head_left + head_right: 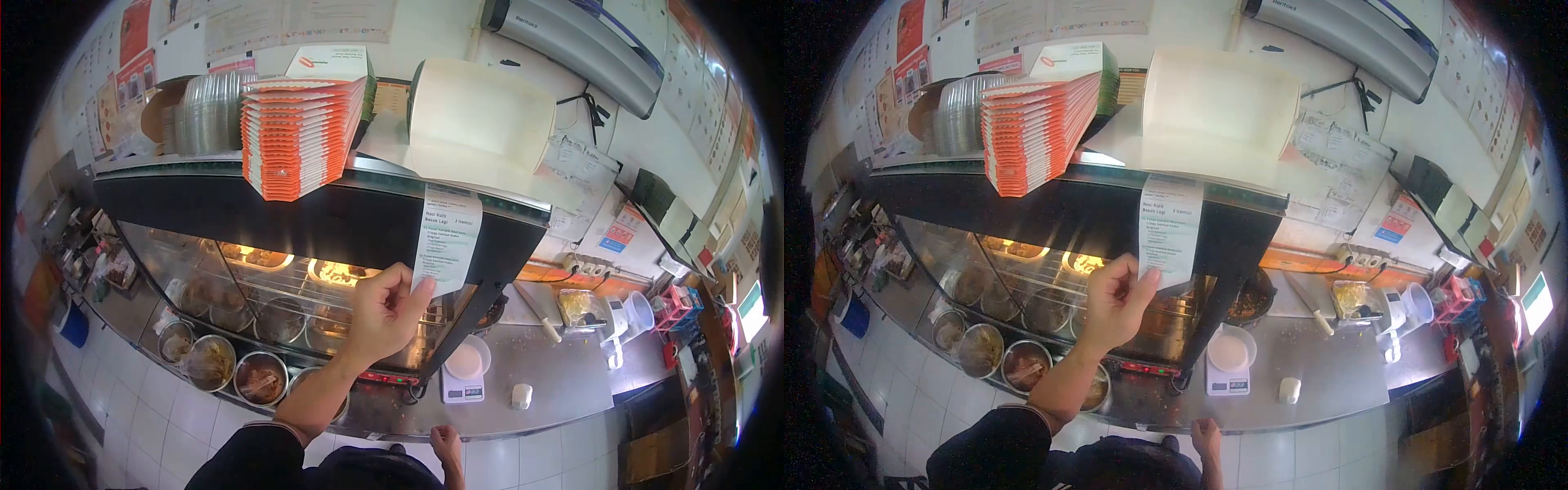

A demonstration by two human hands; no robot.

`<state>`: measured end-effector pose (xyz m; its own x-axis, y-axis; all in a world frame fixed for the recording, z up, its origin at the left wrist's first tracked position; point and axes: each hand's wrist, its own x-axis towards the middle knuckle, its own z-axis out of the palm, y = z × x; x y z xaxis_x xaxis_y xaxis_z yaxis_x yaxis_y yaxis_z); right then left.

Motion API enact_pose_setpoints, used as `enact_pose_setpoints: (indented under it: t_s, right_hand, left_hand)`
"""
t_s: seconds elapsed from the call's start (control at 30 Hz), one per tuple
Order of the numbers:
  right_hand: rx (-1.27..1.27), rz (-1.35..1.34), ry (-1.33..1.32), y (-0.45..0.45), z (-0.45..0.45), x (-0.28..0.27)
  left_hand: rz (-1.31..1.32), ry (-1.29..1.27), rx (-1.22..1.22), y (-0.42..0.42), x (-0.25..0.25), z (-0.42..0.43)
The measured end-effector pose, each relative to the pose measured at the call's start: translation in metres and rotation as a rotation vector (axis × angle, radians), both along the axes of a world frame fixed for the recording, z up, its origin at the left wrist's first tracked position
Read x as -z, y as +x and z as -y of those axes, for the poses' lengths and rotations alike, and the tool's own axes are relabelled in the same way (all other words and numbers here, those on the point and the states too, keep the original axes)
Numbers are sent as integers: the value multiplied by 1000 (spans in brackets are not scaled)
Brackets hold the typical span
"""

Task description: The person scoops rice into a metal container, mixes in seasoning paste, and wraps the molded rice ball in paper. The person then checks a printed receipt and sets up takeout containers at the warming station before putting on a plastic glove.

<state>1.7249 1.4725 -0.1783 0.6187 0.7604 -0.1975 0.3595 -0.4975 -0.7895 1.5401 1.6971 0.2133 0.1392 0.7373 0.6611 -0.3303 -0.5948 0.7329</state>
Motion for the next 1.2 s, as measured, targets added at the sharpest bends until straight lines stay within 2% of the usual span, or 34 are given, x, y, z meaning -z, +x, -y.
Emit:
enact_pose_setpoints:
  t_s: [0.23, 0.5, 0.93, 1.2]
  right_hand:
    - [17, -72, -13, 5, -7, -8]
    - [21, 11, -21, 5, -9, -15]
    - [33, -49, -6, 16, -3, 27]
    - [34, -61, -20, 15, -4, 24]
  left_hand:
    - [-11, -3, 12, 2, 1, -2]
    - [-2, 3, 32, 5, -1, 2]
    - [49, -1, 47, 9, 4, -2]
    - [67, -12, 61, 8, 5, -3]
